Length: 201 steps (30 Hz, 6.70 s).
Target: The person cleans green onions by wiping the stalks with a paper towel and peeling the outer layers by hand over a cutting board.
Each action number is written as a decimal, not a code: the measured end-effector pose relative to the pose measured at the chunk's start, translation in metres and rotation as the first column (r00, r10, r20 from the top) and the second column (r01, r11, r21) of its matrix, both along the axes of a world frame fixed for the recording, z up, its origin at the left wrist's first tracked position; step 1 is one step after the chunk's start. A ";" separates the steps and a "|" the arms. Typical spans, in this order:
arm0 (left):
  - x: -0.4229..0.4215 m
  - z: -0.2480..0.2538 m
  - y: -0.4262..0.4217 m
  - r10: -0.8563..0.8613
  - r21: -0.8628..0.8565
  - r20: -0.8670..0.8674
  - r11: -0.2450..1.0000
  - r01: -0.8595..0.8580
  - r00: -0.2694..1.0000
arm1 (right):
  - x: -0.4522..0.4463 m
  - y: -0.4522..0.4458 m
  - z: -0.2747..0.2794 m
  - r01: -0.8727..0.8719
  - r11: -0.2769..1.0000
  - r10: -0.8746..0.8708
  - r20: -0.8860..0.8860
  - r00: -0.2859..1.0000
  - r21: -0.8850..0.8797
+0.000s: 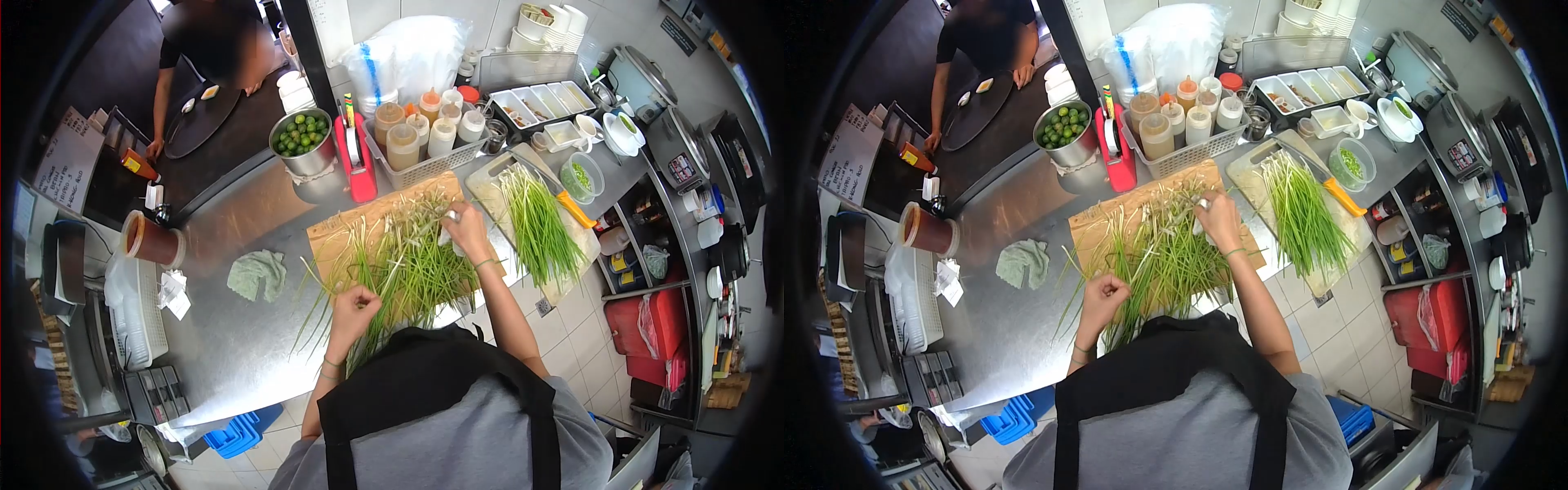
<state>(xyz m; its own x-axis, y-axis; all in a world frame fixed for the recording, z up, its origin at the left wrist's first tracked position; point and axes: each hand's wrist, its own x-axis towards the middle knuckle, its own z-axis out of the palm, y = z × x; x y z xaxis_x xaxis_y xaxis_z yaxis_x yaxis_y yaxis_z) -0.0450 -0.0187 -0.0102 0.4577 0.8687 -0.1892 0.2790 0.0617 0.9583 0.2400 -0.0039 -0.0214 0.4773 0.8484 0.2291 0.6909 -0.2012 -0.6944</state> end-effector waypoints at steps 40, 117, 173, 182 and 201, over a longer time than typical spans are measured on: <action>0.069 0.110 0.051 0.188 0.082 0.732 0.930 -0.358 0.655 | -0.034 -0.069 0.051 0.002 0.948 0.301 -0.895 0.328 0.319; 0.001 -0.017 0.034 0.244 0.021 0.185 0.968 -0.252 0.952 | -0.116 0.017 -0.005 -0.398 0.902 0.349 -0.825 0.444 0.167; 0.019 0.119 0.042 0.172 0.236 0.572 0.902 -0.361 0.802 | -0.099 -0.018 0.125 -0.682 0.678 0.678 -0.590 0.439 0.273; 0.000 0.126 0.046 0.280 0.074 0.756 0.862 -0.502 0.592 | -0.070 -0.045 0.086 -0.679 0.711 0.680 -0.430 0.594 0.185; 0.176 0.081 0.028 -0.056 -0.436 0.743 0.716 0.545 0.667 | -0.060 -0.046 -0.037 -0.205 0.978 0.177 0.372 0.911 0.037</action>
<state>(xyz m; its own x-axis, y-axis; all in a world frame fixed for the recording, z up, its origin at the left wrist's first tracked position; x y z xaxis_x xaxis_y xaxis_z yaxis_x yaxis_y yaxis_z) 0.1311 0.0093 0.0705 0.8752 0.4645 -0.1350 -0.2662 0.6956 0.6673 0.1795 -0.0498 -0.0587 0.1786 0.8891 0.4213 0.9191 0.0021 -0.3941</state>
